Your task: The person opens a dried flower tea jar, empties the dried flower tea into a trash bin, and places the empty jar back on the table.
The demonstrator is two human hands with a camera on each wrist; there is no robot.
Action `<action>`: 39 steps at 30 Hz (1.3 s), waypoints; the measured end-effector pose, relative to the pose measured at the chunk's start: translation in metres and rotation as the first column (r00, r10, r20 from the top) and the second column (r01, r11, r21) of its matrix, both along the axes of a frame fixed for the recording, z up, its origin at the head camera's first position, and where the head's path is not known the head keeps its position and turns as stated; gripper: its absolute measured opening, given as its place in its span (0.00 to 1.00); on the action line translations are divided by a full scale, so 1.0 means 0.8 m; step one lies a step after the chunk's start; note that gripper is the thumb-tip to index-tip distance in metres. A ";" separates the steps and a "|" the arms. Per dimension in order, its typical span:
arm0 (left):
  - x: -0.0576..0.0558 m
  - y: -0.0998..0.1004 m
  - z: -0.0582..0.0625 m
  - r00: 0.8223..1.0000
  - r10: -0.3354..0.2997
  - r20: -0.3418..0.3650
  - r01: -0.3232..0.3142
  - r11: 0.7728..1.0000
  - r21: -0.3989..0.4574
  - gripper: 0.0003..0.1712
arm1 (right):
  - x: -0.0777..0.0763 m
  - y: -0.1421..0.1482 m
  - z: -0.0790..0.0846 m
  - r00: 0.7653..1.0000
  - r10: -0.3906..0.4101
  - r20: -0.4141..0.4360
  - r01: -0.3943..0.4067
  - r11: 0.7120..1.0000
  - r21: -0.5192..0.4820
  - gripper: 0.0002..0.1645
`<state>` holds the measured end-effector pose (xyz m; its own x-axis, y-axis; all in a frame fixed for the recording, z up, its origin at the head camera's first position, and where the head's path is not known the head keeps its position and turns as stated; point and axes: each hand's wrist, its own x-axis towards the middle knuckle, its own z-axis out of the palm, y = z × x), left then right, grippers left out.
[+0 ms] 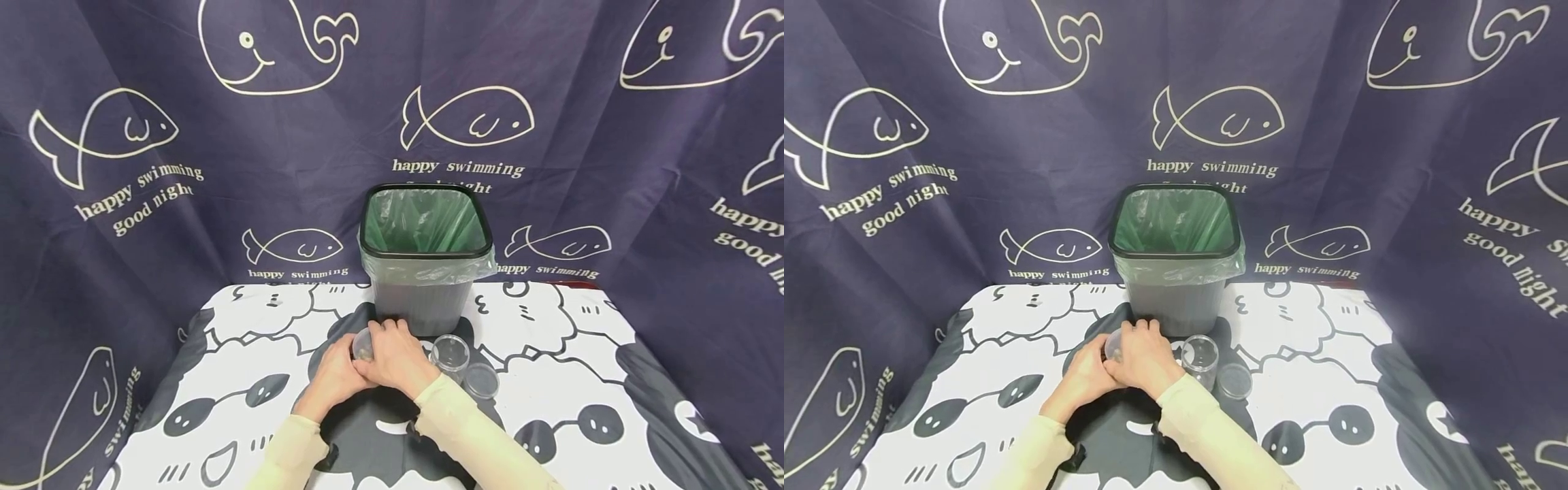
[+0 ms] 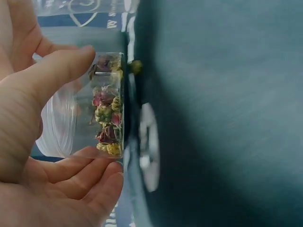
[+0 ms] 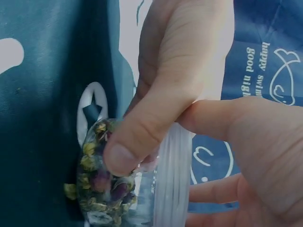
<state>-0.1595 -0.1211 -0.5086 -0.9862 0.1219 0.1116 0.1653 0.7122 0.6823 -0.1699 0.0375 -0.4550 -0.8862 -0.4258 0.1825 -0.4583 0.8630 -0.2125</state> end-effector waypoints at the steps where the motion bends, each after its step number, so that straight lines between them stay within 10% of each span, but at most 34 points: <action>1: 0.000 -0.001 0.004 1.000 -0.004 -0.008 0.004 1.000 0.012 0.47 | 0.001 0.000 0.003 1.000 0.000 -0.007 0.000 1.000 -0.015 0.43; 16: 0.018 -0.016 0.101 0.978 -0.063 -0.197 0.079 0.994 0.077 0.50 | 0.016 0.014 0.095 0.996 0.018 -0.083 -0.037 0.972 -0.233 0.47; 25: 0.025 -0.018 0.168 0.905 -0.159 -0.395 0.195 0.979 0.052 0.50 | 0.033 0.041 0.146 0.993 0.042 -0.107 -0.080 0.918 -0.388 0.47; 39: 0.032 -0.005 0.209 0.864 -0.285 -0.415 0.325 0.945 0.027 0.50 | 0.045 0.082 0.150 0.988 0.151 0.002 -0.125 0.820 -0.559 0.43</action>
